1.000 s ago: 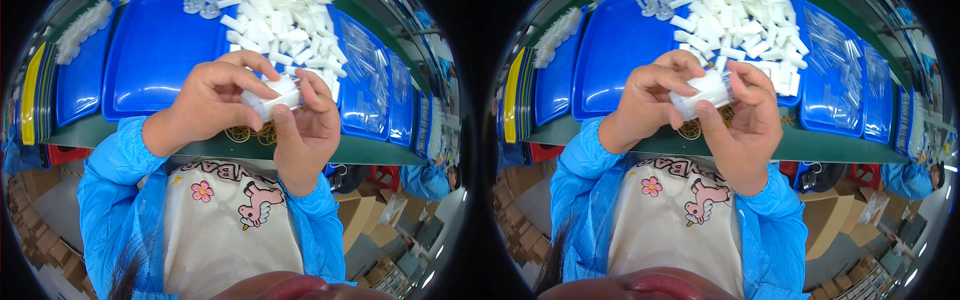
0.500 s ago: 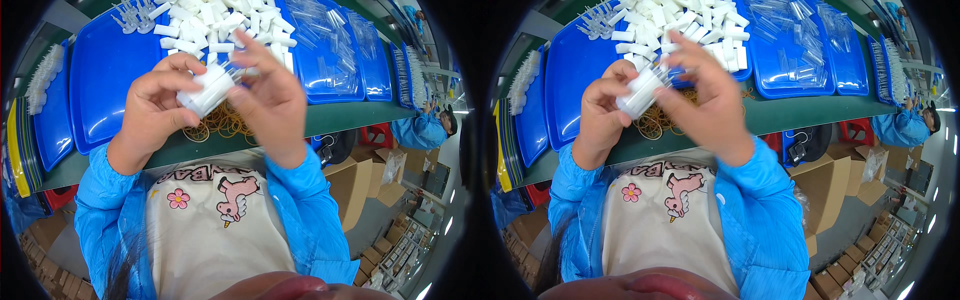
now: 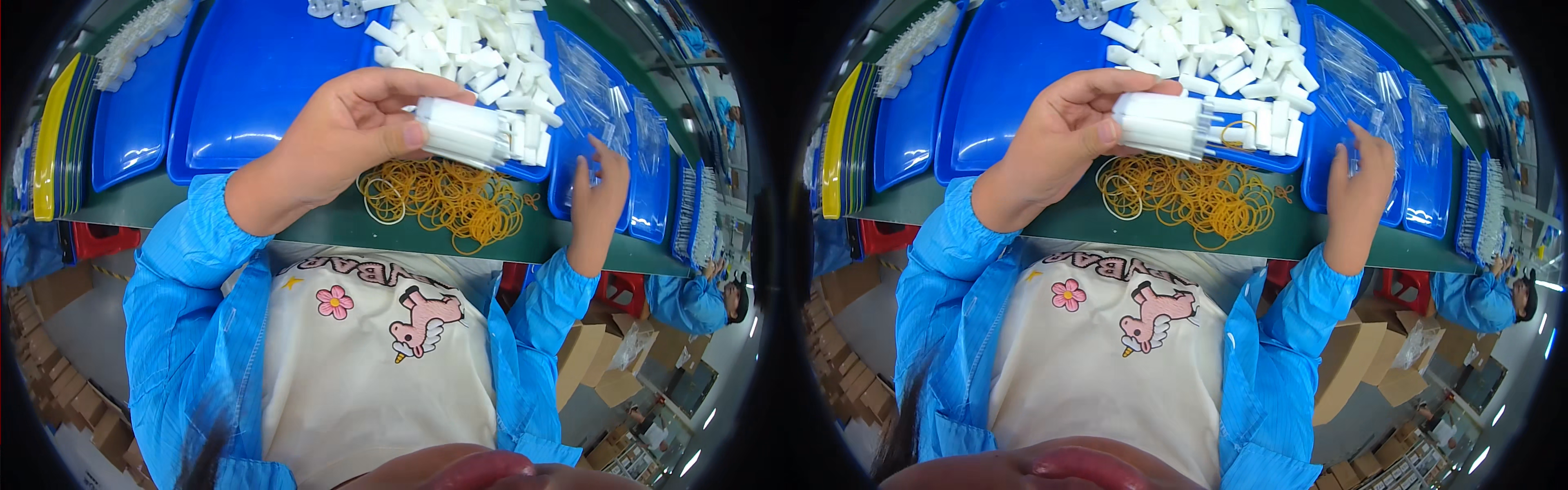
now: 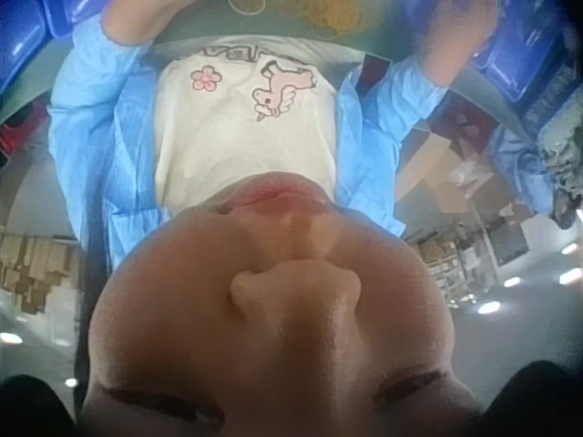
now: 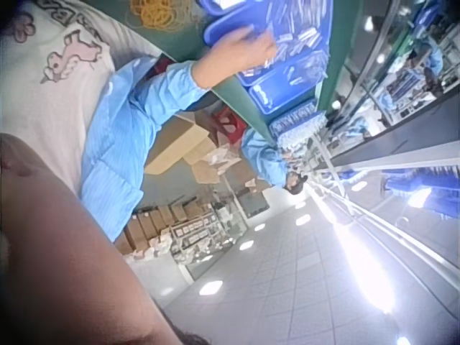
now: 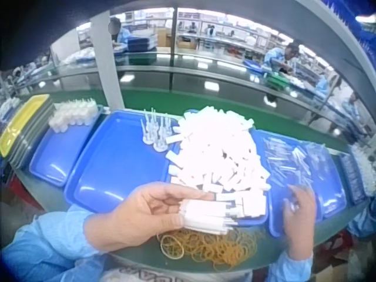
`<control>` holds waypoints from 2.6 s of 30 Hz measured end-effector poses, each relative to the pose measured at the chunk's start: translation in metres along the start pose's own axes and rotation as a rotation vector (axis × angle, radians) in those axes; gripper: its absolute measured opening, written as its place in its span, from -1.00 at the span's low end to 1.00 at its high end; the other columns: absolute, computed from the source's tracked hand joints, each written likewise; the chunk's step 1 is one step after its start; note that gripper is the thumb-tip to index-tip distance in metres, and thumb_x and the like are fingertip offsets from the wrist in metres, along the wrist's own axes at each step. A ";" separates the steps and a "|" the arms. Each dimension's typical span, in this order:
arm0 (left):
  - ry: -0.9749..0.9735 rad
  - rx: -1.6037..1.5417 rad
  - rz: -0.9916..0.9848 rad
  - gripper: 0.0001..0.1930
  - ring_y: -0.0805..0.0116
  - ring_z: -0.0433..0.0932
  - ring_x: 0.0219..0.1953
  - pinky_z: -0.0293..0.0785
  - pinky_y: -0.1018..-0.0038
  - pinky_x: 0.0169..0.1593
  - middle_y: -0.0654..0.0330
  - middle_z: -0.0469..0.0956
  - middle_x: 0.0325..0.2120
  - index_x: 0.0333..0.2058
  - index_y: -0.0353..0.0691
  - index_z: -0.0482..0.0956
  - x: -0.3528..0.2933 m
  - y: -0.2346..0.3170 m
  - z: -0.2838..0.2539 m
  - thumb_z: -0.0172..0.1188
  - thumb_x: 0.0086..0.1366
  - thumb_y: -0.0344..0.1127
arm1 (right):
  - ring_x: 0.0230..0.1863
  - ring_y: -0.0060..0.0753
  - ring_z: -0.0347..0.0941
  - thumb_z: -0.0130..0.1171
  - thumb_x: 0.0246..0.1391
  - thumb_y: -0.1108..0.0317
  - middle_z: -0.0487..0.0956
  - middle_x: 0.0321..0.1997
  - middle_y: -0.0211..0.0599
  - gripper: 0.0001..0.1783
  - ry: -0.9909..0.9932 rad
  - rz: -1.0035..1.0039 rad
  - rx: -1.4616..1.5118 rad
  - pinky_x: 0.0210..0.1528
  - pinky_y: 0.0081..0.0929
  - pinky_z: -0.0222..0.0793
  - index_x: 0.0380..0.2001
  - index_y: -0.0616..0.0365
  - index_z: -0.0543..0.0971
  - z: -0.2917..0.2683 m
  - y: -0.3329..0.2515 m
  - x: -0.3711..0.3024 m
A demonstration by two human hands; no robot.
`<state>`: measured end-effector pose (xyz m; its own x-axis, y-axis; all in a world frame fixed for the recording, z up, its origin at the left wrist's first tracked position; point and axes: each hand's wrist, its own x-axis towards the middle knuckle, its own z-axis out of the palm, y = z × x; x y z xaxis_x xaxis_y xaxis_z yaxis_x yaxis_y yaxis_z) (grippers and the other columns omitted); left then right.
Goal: The person attaches foam cylinders onto pronged plastic bases, secures them with rubber bands, slides clear plastic tubes over the assemblies, and places the completed units onto a tray.
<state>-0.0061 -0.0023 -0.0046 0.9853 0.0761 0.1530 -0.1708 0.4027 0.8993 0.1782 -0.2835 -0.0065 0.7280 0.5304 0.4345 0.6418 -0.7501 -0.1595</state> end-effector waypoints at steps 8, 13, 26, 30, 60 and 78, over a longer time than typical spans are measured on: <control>-0.010 -0.017 -0.026 -0.67 0.18 0.55 0.02 0.62 0.47 -0.08 -0.07 0.41 0.13 -0.02 -0.21 0.52 -0.002 0.000 0.004 0.26 0.27 -0.26 | -0.28 -0.56 0.38 0.16 0.13 0.57 0.49 -0.10 -0.19 -0.68 0.158 0.151 1.259 -0.35 -0.62 0.31 -0.01 0.28 0.49 0.000 -0.049 -0.016; -0.033 -0.042 0.028 -0.75 0.17 0.52 0.06 0.60 0.45 -0.06 -0.08 0.39 0.14 -0.10 -0.17 0.55 0.000 -0.009 -0.004 0.27 0.25 -0.34 | -0.26 -0.50 0.44 0.14 0.15 0.57 0.46 -0.03 -0.10 -0.68 0.112 0.127 1.656 -0.43 -0.64 0.37 -0.01 0.30 0.47 -0.003 -0.079 -0.019; -0.049 0.019 0.015 -0.69 0.22 0.52 0.02 0.60 0.44 -0.06 -0.05 0.40 0.11 -0.06 -0.23 0.52 -0.002 -0.007 -0.004 0.28 0.25 -0.29 | -0.27 -0.32 0.60 0.21 0.14 0.50 0.57 -0.10 -0.02 -0.69 0.010 0.311 1.678 -0.40 -0.62 0.53 -0.05 0.35 0.47 0.005 -0.092 -0.027; -0.038 0.024 0.005 -0.68 0.21 0.52 0.02 0.61 0.44 -0.07 -0.05 0.40 0.11 -0.06 -0.23 0.52 -0.002 -0.006 -0.003 0.29 0.25 -0.27 | -0.25 -0.31 0.60 0.21 0.14 0.50 0.56 -0.08 0.01 -0.73 0.005 0.159 1.693 -0.41 -0.61 0.52 -0.08 0.31 0.48 0.009 -0.087 -0.025; -0.143 0.273 0.030 -0.65 0.33 0.41 0.04 0.31 0.42 0.14 0.10 0.44 -0.02 0.04 -0.34 0.53 -0.002 0.002 -0.003 0.14 0.29 -0.40 | -0.07 -0.17 0.59 0.15 0.10 0.69 0.54 -0.02 0.05 -0.78 0.090 0.036 1.465 -0.15 -0.48 0.59 -0.16 0.29 0.54 0.010 -0.105 -0.040; -0.173 0.312 -0.004 -0.70 0.29 0.40 0.05 0.29 0.39 0.18 0.07 0.41 -0.05 -0.03 -0.34 0.58 -0.001 0.008 0.000 0.12 0.26 -0.45 | -0.10 -0.22 0.59 0.17 0.09 0.67 0.55 -0.05 0.04 -0.77 0.065 0.015 1.475 -0.15 -0.45 0.61 -0.16 0.29 0.54 0.013 -0.101 -0.044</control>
<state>-0.0086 0.0013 0.0023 0.9771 -0.0916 0.1922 -0.1828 0.1024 0.9778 0.0846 -0.2256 -0.0206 0.7503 0.4782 0.4565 0.3234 0.3369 -0.8843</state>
